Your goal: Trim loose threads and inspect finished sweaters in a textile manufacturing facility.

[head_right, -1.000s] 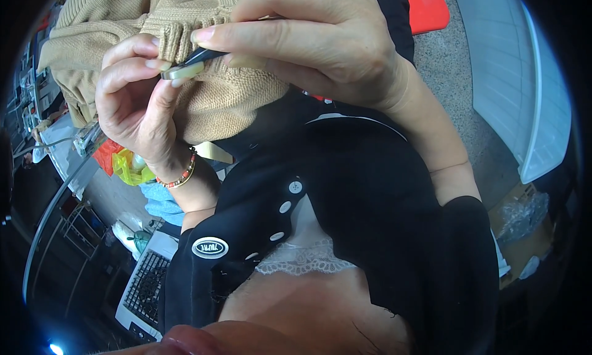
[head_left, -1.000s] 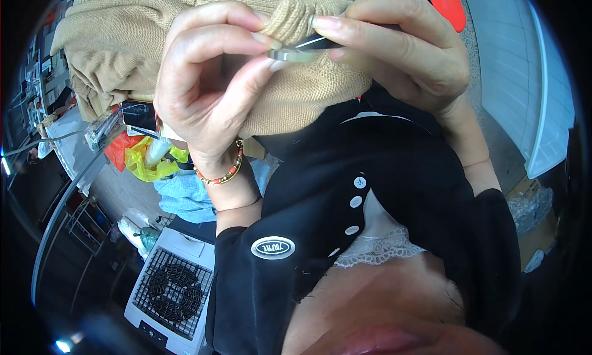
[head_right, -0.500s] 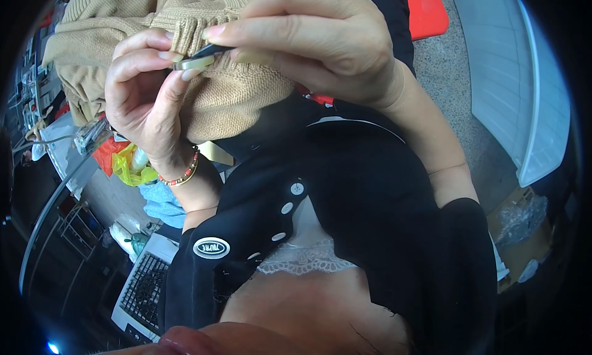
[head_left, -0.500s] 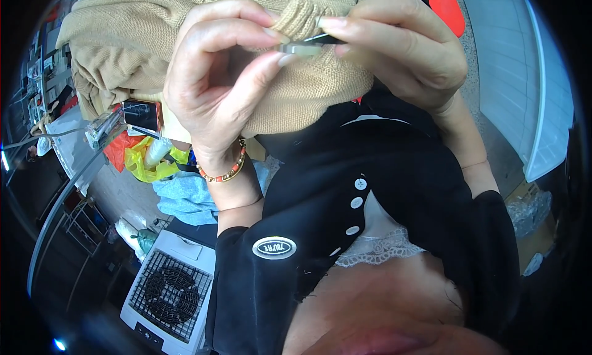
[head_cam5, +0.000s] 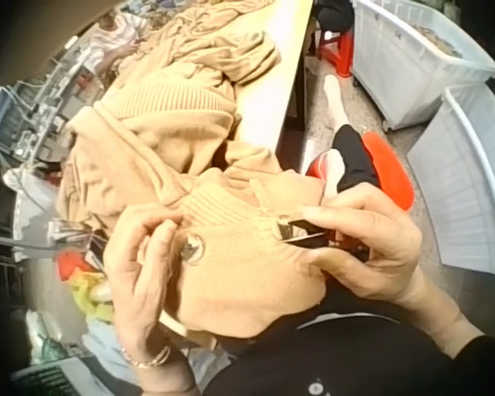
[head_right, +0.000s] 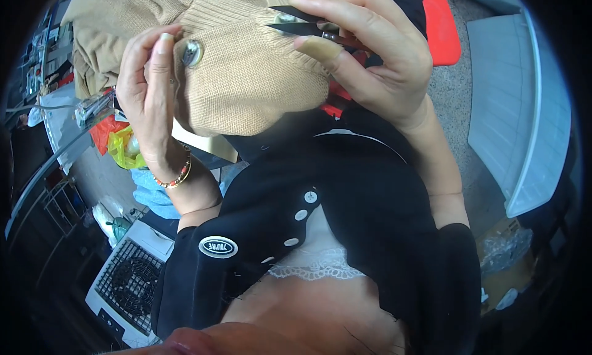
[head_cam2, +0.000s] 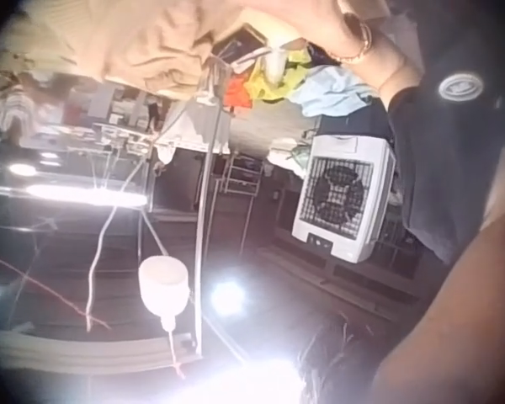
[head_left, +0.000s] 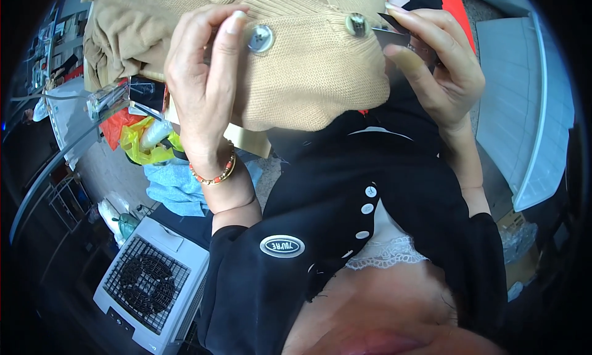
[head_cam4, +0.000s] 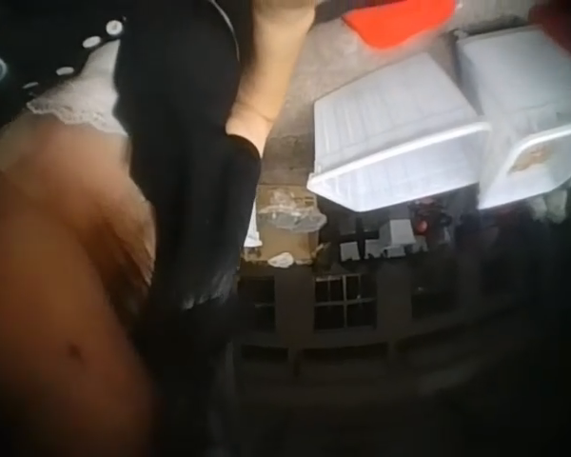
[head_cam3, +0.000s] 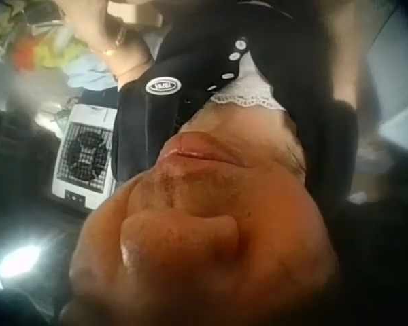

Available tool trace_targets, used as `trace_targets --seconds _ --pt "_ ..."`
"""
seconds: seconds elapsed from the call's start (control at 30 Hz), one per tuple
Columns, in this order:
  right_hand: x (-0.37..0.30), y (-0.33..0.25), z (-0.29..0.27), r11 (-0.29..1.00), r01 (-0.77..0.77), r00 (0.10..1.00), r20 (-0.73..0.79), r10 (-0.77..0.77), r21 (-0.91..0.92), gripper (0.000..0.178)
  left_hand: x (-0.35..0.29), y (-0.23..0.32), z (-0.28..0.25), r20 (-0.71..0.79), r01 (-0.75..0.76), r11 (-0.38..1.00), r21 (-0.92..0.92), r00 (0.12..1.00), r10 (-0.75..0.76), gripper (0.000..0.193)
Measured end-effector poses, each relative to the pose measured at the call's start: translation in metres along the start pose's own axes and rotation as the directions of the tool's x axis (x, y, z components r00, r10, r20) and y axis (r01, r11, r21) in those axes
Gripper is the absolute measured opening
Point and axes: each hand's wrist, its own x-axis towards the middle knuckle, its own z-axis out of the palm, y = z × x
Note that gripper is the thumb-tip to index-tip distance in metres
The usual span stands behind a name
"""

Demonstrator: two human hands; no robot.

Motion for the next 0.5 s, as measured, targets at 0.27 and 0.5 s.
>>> trace_targets --seconds 0.27,0.5 --pt "0.012 0.003 0.014 0.990 0.082 0.990 0.106 -0.094 0.111 0.040 -0.022 0.008 -0.005 -0.097 0.023 0.991 0.133 0.995 -0.010 0.030" --pt "0.018 -0.004 0.023 0.989 0.034 0.986 0.159 -0.057 0.142 0.039 -0.035 0.021 0.001 -0.101 0.183 0.983 -0.031 0.978 -0.185 0.028"
